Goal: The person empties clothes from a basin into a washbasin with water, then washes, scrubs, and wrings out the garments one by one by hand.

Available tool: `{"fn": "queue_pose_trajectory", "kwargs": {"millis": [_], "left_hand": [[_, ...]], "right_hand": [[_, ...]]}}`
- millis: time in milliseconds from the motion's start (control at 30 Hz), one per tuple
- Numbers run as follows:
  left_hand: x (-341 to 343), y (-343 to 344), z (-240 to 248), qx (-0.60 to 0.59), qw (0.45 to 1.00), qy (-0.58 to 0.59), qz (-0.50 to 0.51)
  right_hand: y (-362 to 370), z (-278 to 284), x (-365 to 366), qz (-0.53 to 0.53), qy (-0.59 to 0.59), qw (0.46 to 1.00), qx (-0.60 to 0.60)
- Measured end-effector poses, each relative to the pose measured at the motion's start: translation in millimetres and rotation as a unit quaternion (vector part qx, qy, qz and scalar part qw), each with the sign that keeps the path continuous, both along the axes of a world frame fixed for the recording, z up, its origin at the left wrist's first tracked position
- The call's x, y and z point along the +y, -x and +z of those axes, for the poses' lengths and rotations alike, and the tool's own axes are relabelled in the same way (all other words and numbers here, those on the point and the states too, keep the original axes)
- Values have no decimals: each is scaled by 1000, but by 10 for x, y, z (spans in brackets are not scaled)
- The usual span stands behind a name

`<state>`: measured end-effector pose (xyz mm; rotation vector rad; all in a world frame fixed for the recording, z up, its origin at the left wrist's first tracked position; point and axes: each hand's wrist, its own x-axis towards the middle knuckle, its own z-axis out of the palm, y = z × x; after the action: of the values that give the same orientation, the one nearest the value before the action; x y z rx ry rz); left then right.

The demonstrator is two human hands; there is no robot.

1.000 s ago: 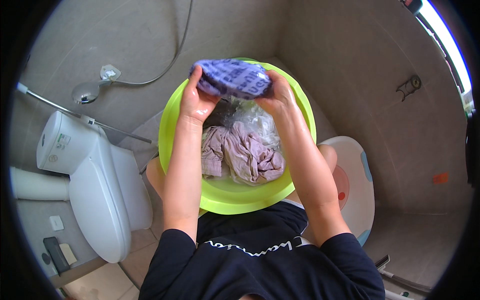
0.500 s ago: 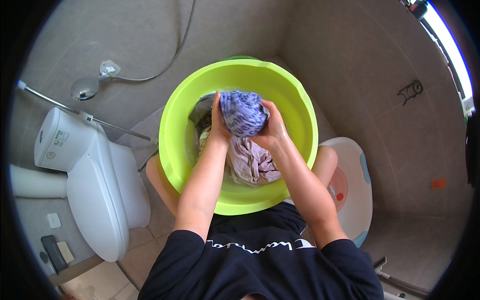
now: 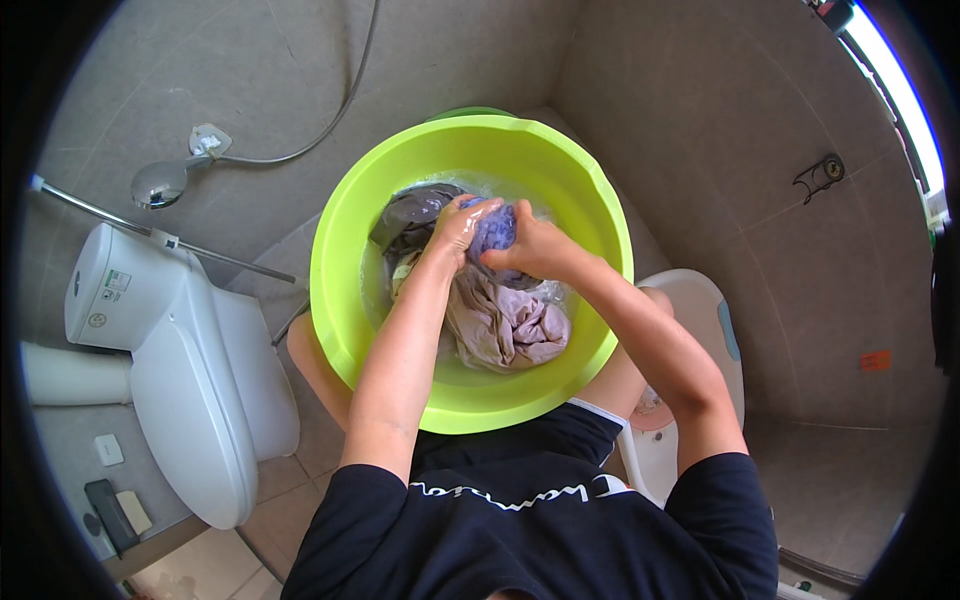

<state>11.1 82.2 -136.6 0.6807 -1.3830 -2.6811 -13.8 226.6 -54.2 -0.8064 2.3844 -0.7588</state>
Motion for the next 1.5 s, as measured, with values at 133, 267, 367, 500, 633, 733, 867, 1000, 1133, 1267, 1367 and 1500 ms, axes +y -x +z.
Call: {"fn": "queue_pose_trajectory", "kwargs": {"millis": [133, 267, 367, 500, 633, 733, 867, 1000, 1133, 1267, 1367, 1500], "left_hand": [[-8, 34, -157, -29, 987, 158, -10], [-7, 9, -81, 32, 960, 277, -11], [-53, -191, 447, 99, 990, -69, -68], [-95, -208, 499, 140, 989, -46, -19], [22, -134, 515, 144, 976, 106, 120], [83, -211, 548, 195, 907, 327, 178], [429, -246, 647, 193, 880, 385, 199], [331, -173, 537, 158, 953, 66, 252], [211, -132, 277, 68, 979, -96, 166], [152, -85, 78, 19, 978, -205, 40], [56, -163, 21, 7, 970, -237, -49], [82, -294, 290, 43, 969, -195, -146]], "right_hand": [[-67, 89, -107, 97, -129, 982, 99], [5, 137, -70, 93, -138, 982, 93], [179, 165, 70, 3, 86, 993, -87], [264, -36, 108, -114, 253, 871, -404], [200, -251, 88, -268, 364, 757, -472], [-135, -134, -28, -378, 385, 652, -532], [178, -532, -147, -354, 562, 543, -514], [60, -206, -294, -433, 582, 647, -235], [-28, -195, -252, -345, 538, 761, -106], [-11, -269, -254, -252, 467, 838, 126], [-133, -135, -258, -176, 412, 870, 207], [-236, -20, -212, -97, 364, 892, 248]]}}
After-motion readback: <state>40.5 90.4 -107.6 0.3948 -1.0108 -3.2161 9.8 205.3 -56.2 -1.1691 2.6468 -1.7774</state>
